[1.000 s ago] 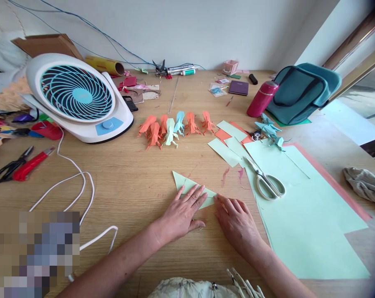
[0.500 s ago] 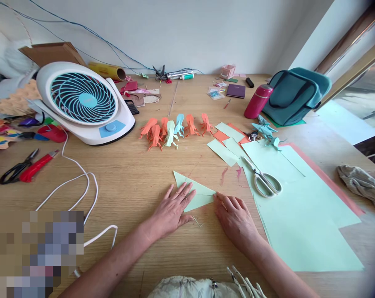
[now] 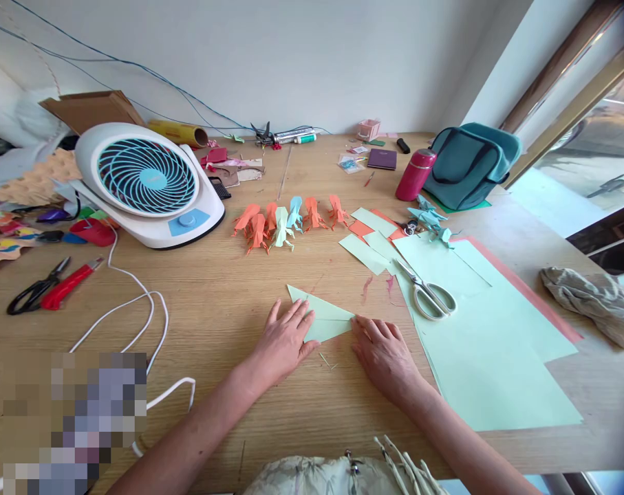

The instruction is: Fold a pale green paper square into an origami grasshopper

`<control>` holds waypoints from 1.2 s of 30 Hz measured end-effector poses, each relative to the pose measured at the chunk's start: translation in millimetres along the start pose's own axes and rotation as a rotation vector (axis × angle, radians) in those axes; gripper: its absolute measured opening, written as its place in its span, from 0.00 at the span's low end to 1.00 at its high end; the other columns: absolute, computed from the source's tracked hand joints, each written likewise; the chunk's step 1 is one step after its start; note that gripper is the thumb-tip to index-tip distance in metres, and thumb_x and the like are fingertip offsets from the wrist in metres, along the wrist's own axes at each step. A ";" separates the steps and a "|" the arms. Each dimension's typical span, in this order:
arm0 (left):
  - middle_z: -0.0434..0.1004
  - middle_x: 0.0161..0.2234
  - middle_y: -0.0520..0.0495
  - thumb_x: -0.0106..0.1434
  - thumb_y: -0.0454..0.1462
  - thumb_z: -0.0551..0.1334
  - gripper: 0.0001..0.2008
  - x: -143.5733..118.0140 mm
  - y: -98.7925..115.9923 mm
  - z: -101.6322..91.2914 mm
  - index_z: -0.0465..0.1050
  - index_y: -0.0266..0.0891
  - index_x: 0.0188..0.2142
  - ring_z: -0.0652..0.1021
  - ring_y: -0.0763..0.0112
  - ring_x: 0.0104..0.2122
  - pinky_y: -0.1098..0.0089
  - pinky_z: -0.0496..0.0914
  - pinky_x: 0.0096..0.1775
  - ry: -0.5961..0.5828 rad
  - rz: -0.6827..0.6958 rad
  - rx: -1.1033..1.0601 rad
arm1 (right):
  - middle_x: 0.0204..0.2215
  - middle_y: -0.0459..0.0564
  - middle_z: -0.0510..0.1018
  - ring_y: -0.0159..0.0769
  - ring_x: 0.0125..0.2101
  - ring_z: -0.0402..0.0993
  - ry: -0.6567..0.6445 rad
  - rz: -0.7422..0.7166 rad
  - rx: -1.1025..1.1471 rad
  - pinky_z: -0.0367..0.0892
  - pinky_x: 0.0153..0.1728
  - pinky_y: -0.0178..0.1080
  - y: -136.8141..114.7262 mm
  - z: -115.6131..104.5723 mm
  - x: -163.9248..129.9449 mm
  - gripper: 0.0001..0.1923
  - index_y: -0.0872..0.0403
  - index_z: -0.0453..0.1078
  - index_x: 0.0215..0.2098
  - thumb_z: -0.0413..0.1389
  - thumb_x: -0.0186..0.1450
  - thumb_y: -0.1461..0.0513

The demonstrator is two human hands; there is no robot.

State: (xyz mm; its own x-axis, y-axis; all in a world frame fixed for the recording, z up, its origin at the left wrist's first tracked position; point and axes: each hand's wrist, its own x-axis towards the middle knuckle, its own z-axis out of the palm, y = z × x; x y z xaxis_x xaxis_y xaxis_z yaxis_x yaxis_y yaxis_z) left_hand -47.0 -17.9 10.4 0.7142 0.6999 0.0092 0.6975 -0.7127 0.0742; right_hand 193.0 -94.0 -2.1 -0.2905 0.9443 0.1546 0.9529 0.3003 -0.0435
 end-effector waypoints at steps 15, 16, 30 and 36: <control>0.55 0.69 0.36 0.69 0.54 0.55 0.34 19.5 23.3 14.4 0.59 0.37 0.67 0.62 0.46 0.66 0.49 0.65 0.60 0.028 -0.058 0.045 | 0.51 0.59 0.75 0.48 0.46 0.69 -0.061 0.073 0.021 0.64 0.46 0.48 -7.6 -7.4 8.6 0.22 0.59 0.65 0.61 0.54 0.70 0.62; 0.53 0.70 0.36 0.69 0.54 0.55 0.35 19.1 22.6 15.3 0.58 0.37 0.68 0.60 0.46 0.67 0.48 0.63 0.61 0.028 -0.056 0.038 | 0.50 0.59 0.75 0.48 0.46 0.69 -0.060 0.085 0.027 0.64 0.46 0.48 -8.7 -8.2 11.1 0.22 0.59 0.65 0.61 0.55 0.70 0.61; 0.41 0.72 0.37 0.69 0.56 0.52 0.39 17.9 8.9 17.5 0.47 0.39 0.71 0.49 0.45 0.71 0.35 0.50 0.64 -0.068 -0.006 -0.052 | 0.54 0.61 0.72 0.48 0.48 0.68 -0.063 0.101 0.015 0.67 0.46 0.47 -28.2 -10.5 26.9 0.19 0.59 0.65 0.57 0.55 0.70 0.61; 0.43 0.73 0.39 0.69 0.56 0.54 0.36 16.6 9.4 18.9 0.51 0.47 0.70 0.49 0.43 0.71 0.34 0.51 0.63 -0.029 0.011 -0.075 | 0.42 0.60 0.74 0.48 0.44 0.71 -0.117 0.197 0.058 0.67 0.44 0.45 -28.4 -15.8 41.3 0.08 0.56 0.69 0.44 0.54 0.70 0.59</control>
State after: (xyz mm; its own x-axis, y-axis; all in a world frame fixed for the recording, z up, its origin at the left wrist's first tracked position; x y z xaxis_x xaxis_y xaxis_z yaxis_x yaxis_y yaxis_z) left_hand -27.5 -13.8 -7.6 0.7239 0.6897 -0.0182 0.6841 -0.7141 0.1486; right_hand 155.3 -65.7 21.1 -0.1108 0.9936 0.0226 0.9865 0.1128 -0.1184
